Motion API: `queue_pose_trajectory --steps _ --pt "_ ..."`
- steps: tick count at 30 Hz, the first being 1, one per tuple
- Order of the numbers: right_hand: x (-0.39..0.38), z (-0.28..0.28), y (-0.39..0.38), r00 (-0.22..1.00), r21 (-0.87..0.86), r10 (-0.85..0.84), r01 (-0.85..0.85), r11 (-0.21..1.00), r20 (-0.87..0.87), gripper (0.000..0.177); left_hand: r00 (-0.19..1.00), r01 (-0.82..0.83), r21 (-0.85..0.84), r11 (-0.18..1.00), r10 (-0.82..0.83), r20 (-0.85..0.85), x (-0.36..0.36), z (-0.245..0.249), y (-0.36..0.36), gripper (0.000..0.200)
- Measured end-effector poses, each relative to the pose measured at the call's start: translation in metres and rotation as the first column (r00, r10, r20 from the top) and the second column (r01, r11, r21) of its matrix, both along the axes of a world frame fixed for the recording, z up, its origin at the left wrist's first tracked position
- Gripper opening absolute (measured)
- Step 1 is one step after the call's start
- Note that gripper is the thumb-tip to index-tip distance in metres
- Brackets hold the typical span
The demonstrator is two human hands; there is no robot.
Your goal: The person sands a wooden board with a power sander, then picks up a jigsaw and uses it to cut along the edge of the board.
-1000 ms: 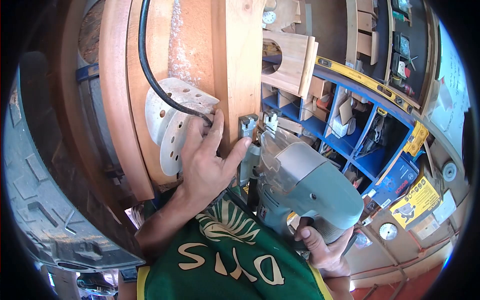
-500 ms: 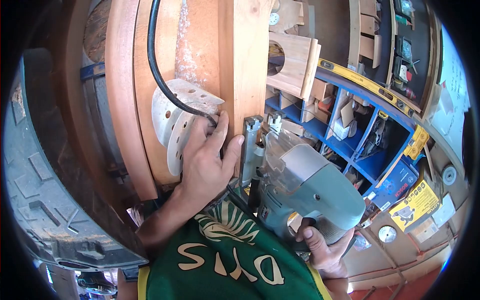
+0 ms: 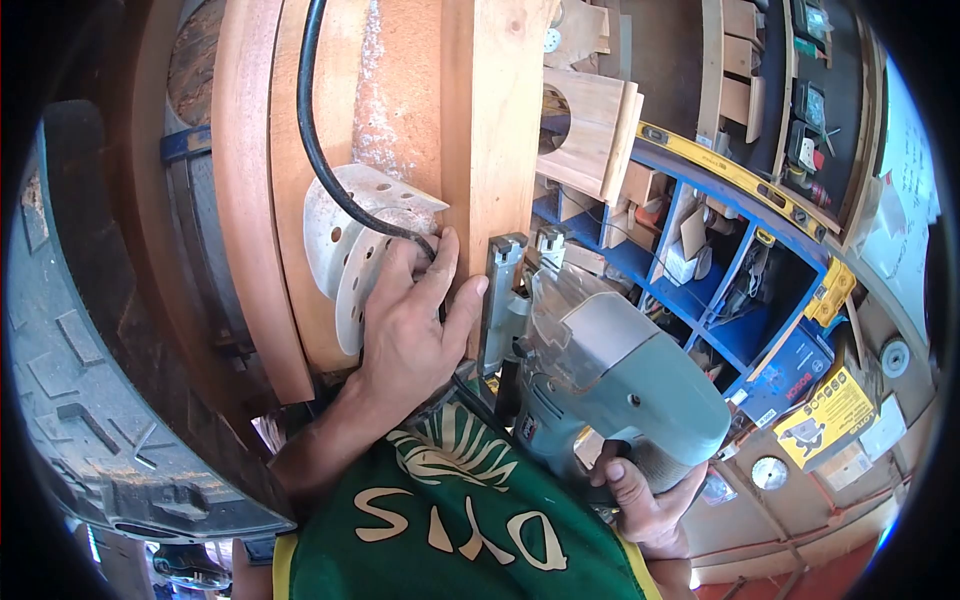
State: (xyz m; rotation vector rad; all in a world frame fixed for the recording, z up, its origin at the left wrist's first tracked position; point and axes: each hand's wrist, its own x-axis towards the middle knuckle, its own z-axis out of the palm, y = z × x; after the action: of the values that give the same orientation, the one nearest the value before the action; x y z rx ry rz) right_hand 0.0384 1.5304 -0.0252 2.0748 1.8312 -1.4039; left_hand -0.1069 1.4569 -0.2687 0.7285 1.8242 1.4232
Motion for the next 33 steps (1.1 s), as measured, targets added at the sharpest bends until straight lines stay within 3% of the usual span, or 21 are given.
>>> queue_pose_trajectory --steps 2,7,11,17,21,33 --pt "-0.013 0.000 0.001 0.998 0.009 -0.057 0.057 0.998 -0.018 0.053 1.000 0.000 0.007 1.000 0.000 0.007 -0.001 0.000 0.001 0.048" --pt "0.008 0.001 0.005 0.997 -0.035 0.081 -0.080 0.996 0.015 0.076 1.000 0.007 0.002 1.000 -0.007 0.020 -0.003 0.000 0.000 0.048" --pt "-0.016 -0.001 0.005 0.998 0.020 -0.060 0.061 0.998 -0.030 0.054 1.000 0.002 -0.004 1.000 -0.002 0.026 -0.004 0.000 0.001 0.048" --pt "-0.014 0.003 0.004 0.999 -0.029 -0.047 0.048 0.998 0.019 0.047 0.998 -0.056 0.021 0.998 0.056 -0.006 -0.001 -0.004 0.000 0.047" --pt "0.004 0.002 0.005 0.997 -0.060 0.062 -0.059 0.996 0.053 0.074 0.998 -0.060 0.024 0.998 0.059 0.019 -0.001 -0.005 0.000 0.047" --pt "-0.001 -0.001 0.002 0.999 0.010 0.027 -0.027 1.000 -0.019 0.079 0.996 -0.041 0.031 0.999 0.038 0.080 -0.002 -0.006 0.000 0.047"
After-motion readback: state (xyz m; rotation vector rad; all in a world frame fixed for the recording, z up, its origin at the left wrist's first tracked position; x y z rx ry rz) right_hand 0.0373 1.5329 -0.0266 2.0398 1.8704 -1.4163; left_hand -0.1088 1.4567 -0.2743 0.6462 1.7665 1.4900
